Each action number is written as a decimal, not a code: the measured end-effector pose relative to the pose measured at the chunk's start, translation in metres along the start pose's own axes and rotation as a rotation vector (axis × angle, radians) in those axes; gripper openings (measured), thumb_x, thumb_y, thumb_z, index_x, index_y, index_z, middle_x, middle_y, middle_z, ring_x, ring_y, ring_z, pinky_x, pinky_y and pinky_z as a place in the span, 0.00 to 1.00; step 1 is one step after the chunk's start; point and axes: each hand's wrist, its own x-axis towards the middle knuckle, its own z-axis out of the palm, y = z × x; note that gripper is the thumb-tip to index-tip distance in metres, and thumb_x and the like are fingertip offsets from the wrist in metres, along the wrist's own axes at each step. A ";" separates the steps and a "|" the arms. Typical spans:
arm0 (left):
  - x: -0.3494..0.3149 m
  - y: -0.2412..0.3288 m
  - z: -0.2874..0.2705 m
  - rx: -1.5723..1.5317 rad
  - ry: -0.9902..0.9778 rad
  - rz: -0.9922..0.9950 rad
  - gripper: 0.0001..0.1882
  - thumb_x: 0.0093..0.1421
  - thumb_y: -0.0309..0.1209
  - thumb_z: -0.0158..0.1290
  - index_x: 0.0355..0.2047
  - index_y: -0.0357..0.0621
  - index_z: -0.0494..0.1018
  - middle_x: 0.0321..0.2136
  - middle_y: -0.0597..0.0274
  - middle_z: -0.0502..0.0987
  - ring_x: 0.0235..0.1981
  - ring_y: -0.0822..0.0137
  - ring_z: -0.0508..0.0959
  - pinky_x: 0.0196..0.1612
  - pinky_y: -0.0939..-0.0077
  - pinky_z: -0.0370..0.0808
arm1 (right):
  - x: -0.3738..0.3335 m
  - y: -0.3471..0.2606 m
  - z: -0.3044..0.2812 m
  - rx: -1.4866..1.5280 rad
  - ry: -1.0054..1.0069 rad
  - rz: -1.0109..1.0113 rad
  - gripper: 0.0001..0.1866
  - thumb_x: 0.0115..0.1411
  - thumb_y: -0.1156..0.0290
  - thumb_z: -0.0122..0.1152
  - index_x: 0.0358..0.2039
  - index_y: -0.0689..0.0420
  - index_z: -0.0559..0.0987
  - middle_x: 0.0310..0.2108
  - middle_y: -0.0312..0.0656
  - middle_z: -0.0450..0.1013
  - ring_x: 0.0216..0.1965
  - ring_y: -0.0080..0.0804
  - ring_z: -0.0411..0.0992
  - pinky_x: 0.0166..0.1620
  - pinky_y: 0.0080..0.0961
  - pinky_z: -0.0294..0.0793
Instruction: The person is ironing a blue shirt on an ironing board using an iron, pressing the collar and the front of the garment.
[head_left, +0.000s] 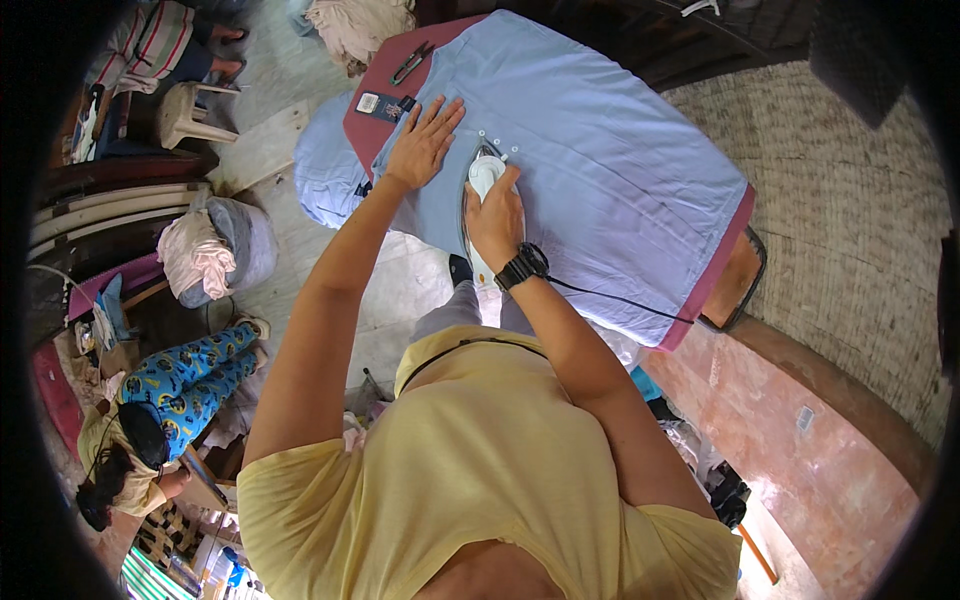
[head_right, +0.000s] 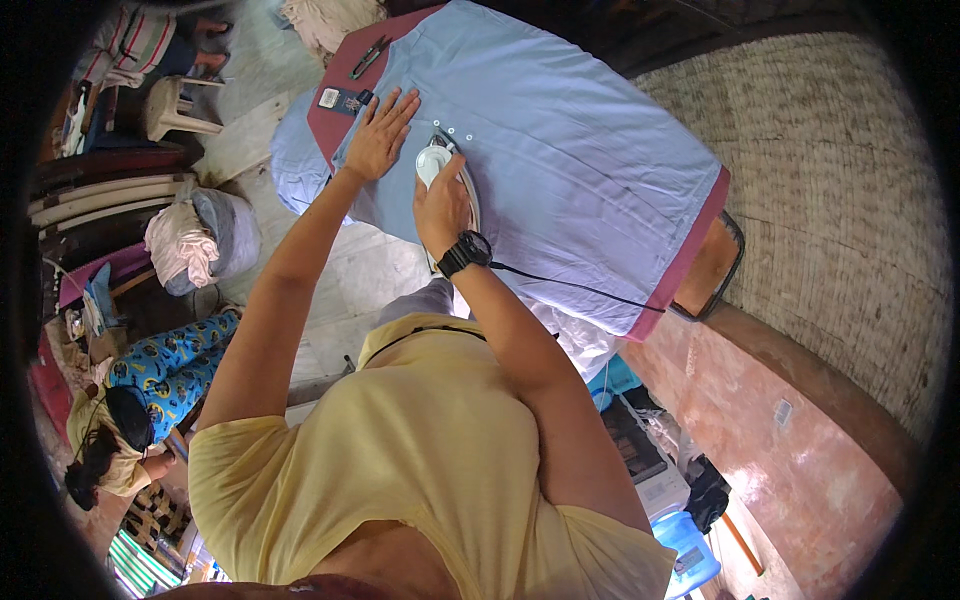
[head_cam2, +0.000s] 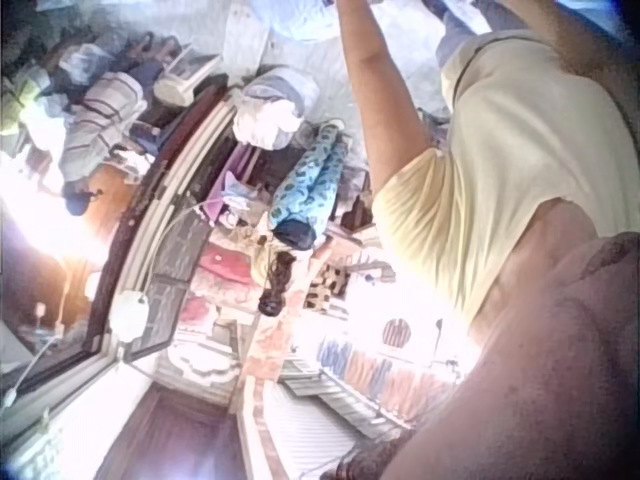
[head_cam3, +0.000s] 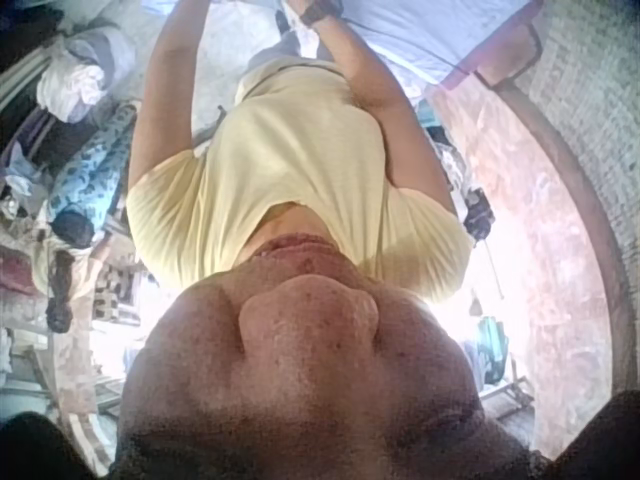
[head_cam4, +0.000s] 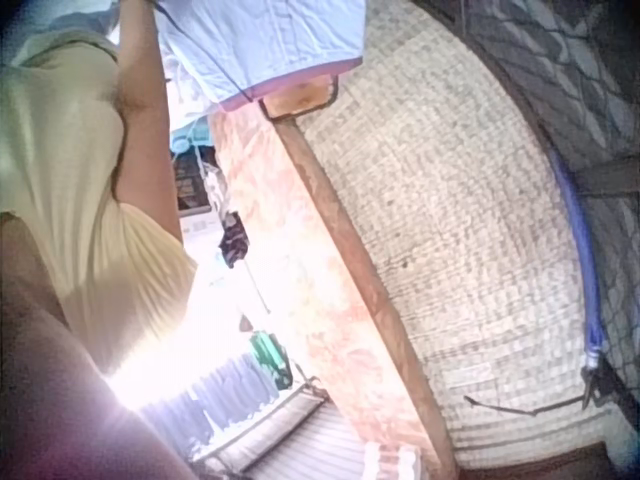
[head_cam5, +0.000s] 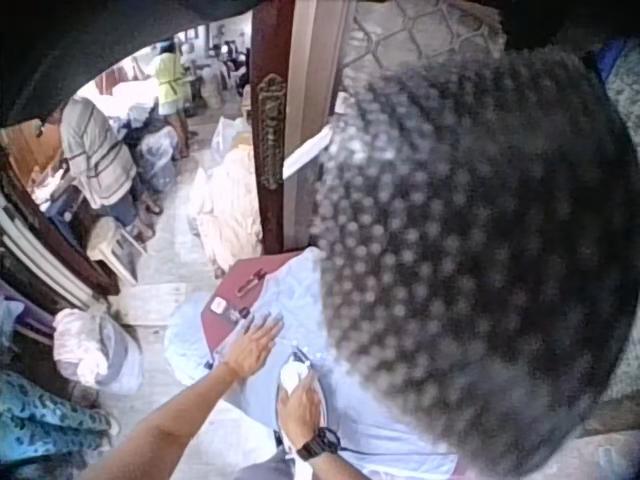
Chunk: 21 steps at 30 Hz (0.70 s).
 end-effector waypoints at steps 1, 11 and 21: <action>0.001 -0.004 0.001 0.006 -0.004 -0.007 0.28 0.69 0.35 0.38 0.69 0.54 0.53 0.70 0.71 0.52 0.71 0.62 0.49 0.71 0.55 0.45 | 0.005 -0.002 0.002 0.002 -0.013 0.024 0.25 0.61 0.66 0.60 0.47 0.66 0.57 0.35 0.68 0.74 0.36 0.68 0.74 0.37 0.54 0.74; 0.003 -0.003 0.001 0.013 0.009 -0.012 0.28 0.69 0.35 0.39 0.69 0.54 0.53 0.70 0.71 0.53 0.71 0.62 0.50 0.71 0.55 0.45 | -0.010 0.011 -0.024 -0.010 0.007 0.005 0.26 0.61 0.69 0.60 0.48 0.67 0.57 0.34 0.67 0.74 0.36 0.65 0.75 0.36 0.51 0.74; 0.004 -0.001 -0.002 -0.003 0.021 -0.002 0.28 0.69 0.35 0.39 0.69 0.54 0.54 0.69 0.70 0.54 0.71 0.61 0.51 0.70 0.54 0.46 | 0.002 0.000 -0.015 0.020 0.068 0.101 0.26 0.60 0.69 0.61 0.48 0.68 0.57 0.32 0.70 0.73 0.35 0.68 0.74 0.38 0.53 0.73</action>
